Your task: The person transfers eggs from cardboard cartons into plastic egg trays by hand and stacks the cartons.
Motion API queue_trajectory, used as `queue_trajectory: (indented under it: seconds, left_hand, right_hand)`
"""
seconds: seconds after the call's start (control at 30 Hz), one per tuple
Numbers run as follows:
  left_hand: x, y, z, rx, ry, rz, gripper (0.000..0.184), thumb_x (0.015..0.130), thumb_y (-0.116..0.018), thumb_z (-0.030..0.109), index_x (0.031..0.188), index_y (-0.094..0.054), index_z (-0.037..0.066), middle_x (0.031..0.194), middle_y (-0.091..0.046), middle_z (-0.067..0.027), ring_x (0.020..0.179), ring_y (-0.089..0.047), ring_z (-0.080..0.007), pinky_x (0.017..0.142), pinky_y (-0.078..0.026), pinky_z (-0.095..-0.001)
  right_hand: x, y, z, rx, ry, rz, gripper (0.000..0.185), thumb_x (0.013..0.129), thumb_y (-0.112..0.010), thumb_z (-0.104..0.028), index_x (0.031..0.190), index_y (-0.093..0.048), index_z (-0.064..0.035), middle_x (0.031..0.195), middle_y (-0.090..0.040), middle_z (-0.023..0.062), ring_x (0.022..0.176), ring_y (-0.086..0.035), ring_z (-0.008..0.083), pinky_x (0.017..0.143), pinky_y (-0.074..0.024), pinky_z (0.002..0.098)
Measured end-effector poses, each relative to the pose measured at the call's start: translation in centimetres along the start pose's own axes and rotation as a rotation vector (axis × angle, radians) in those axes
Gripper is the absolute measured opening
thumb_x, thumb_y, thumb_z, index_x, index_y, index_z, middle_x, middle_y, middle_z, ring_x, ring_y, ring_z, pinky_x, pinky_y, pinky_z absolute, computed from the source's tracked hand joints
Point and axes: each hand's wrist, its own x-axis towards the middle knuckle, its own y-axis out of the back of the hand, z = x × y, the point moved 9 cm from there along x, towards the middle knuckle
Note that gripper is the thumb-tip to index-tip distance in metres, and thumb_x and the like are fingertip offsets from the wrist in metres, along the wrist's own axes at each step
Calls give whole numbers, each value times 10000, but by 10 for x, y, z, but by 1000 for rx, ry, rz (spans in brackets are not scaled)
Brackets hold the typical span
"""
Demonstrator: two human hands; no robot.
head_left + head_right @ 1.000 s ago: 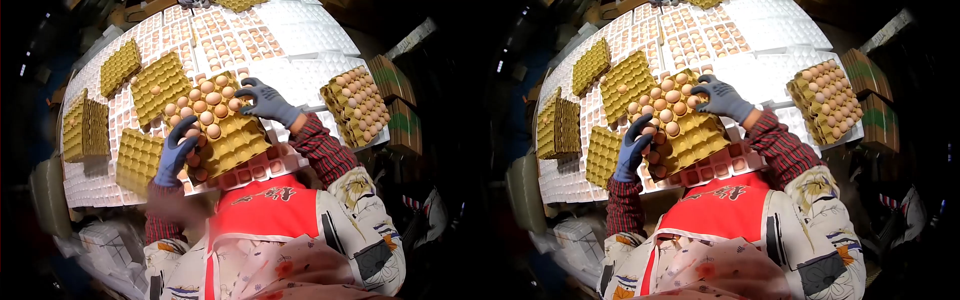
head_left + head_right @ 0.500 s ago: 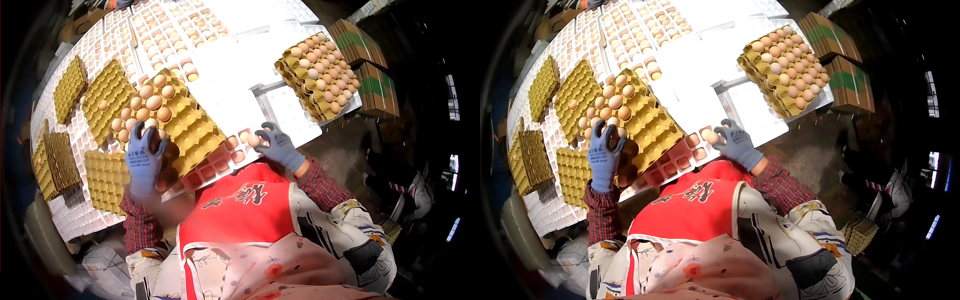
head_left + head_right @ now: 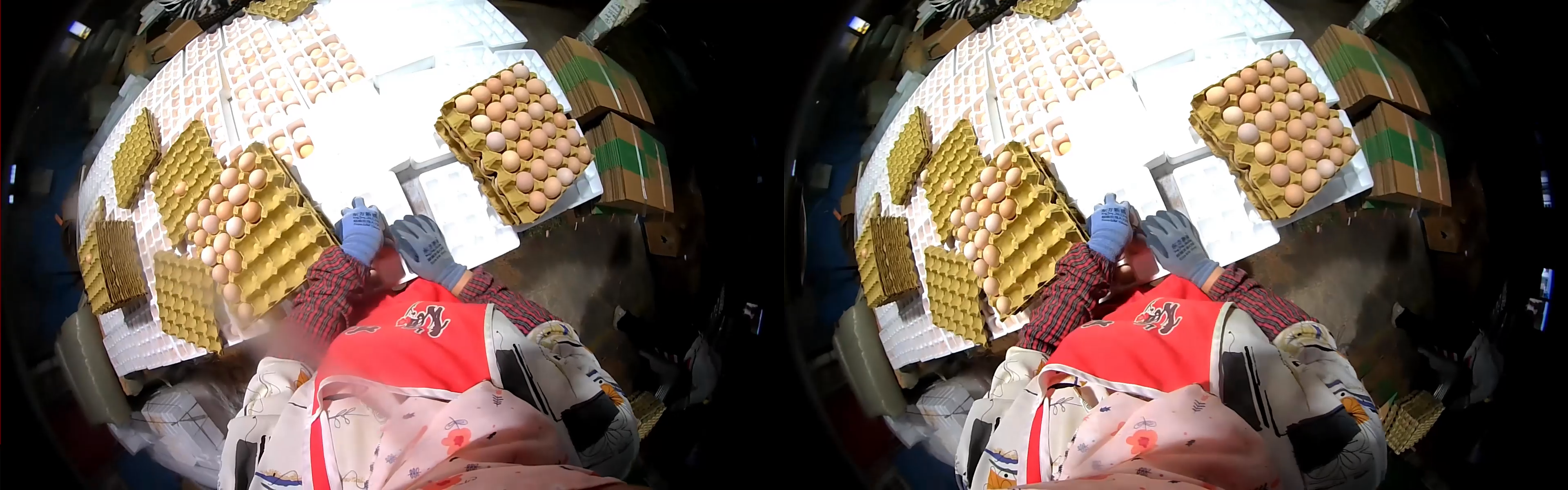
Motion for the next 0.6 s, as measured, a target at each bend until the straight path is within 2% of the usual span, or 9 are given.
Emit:
queue_trajectory:
  seconds: [0.07, 0.13, 0.17, 0.2, 0.37, 0.47, 0.53, 0.57, 0.6]
  left_hand:
    - [3, -8, -3, -52, 23, -74, 304, 849, -646, 264, 1143, -654, 183, 1289, -520, -152, 1084, -605, -364, 894, -521, -465]
    - [0, 21, 1, -404, -55, 359, 311, 860, -635, 254, 1163, -659, 187, 1298, -535, -163, 1122, -591, -368, 920, -513, -456]
    - [4, 23, 9, -504, -118, 401, 299, 870, -621, 249, 1160, -665, 190, 1313, -547, -157, 1128, -592, -354, 920, -514, -444]
    - [16, 18, 18, -475, -166, 368, 293, 879, -612, 264, 1160, -668, 201, 1328, -557, -102, 1106, -605, -343, 908, -518, -440]
    - [63, 17, 15, -363, -125, 206, 245, 908, -576, 288, 1109, -688, 203, 1207, -632, -75, 1096, -616, -315, 873, -530, -433]
    - [39, 57, -7, -829, -104, 567, 265, 927, -598, 297, 1047, -710, 89, 1090, -679, -116, 977, -657, -319, 860, -516, -400]
    - [1, 72, -22, -1103, -91, 749, 241, 931, -599, 143, 1118, -684, 16, 1020, -691, -152, 951, -670, -300, 854, -508, -356]
    - [-17, 66, -29, -1267, -5, 705, 259, 943, -587, 123, 1158, -663, 1, 1067, -682, -154, 938, -671, -274, 843, -509, -342]
    - [-38, 52, -35, -1431, 86, 658, 279, 954, -576, 103, 1199, -641, -13, 1114, -673, -155, 925, -672, -248, 833, -510, -328]
  right_hand:
    - [-12, 17, 23, 185, -164, 69, 352, 880, -591, -170, 1215, -614, -65, 1241, -613, 108, 1194, -533, 309, 1029, -391, 447]
    - [-17, 22, 40, 285, -262, 52, 357, 888, -588, -224, 1209, -623, -72, 1215, -633, 105, 1163, -557, 307, 1012, -408, 441]
    - [-19, 17, 42, 263, -229, 24, 373, 885, -593, -256, 1210, -620, -75, 1230, -626, 101, 1170, -553, 306, 1013, -405, 440]
    - [-20, 12, 44, 237, -192, -1, 390, 883, -599, -287, 1211, -618, -78, 1246, -618, 98, 1177, -550, 304, 1015, -403, 440]
    - [1, 6, 9, 112, 36, -197, 410, 857, -633, -370, 1163, -620, -99, 1148, -604, 98, 1098, -560, 284, 943, -419, 432]
    - [7, -31, -8, -25, 214, -317, 372, 851, -630, -379, 1120, -619, -122, 1039, -584, 100, 1009, -562, 268, 848, -432, 429]
    - [11, -45, -15, -39, 303, -359, 361, 877, -594, -327, 1173, -611, -122, 1076, -614, 106, 1013, -581, 280, 857, -461, 423]
    - [17, -55, 1, 64, 171, -490, 359, 844, -618, -239, 1173, -605, -96, 1074, -621, 131, 956, -621, 314, 817, -495, 430]
    - [28, -33, 18, 234, 19, -305, 386, 819, -639, -194, 1183, -599, -74, 1093, -623, 157, 917, -642, 350, 793, -522, 429]
